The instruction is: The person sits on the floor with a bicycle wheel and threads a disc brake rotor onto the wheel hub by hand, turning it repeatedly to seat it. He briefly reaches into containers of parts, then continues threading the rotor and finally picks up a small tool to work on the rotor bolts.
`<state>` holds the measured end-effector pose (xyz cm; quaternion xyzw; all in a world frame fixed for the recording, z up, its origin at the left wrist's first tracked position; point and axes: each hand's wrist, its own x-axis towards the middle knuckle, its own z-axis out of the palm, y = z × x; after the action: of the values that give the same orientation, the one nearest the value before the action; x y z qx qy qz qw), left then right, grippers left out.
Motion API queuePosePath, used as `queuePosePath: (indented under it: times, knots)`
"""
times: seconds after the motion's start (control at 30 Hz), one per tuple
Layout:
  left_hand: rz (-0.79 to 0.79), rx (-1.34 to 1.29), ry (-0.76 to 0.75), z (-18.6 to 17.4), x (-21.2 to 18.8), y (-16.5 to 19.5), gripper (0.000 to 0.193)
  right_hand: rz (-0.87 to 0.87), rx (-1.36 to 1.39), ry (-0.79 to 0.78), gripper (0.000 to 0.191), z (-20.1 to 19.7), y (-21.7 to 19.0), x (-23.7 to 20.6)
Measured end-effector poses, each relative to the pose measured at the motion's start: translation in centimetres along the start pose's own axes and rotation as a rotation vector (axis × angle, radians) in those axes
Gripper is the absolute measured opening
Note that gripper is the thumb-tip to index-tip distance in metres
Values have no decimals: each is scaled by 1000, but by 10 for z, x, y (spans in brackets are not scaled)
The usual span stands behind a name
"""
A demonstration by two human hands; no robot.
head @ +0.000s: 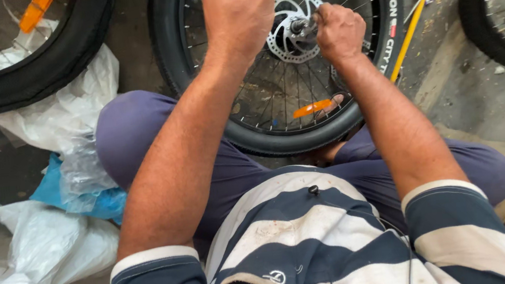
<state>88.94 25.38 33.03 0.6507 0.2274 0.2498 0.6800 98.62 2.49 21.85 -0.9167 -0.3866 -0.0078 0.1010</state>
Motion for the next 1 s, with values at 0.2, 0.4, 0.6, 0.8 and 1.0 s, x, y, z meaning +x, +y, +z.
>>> queuePosePath:
  times: [0.2,0.4,0.6,0.8,1.0]
  knots:
    - [55,-17,-23,-7,-2,-18,36,192,205,-179,10,-5,-15,-13]
    - [201,107,-68,-7,-5,-56,22,90,129,-164,10,1,-20,-19]
    - [374,467,-126,0,1,-93,11,44,17,-235,13,8,-17,-14]
    - [351,451,-132,-2,-1,-91,12,-263,-48,-179,13,7,-3,-11]
    - [249,282,-93,-7,-1,-59,19,-341,-174,-402,11,3,5,-2]
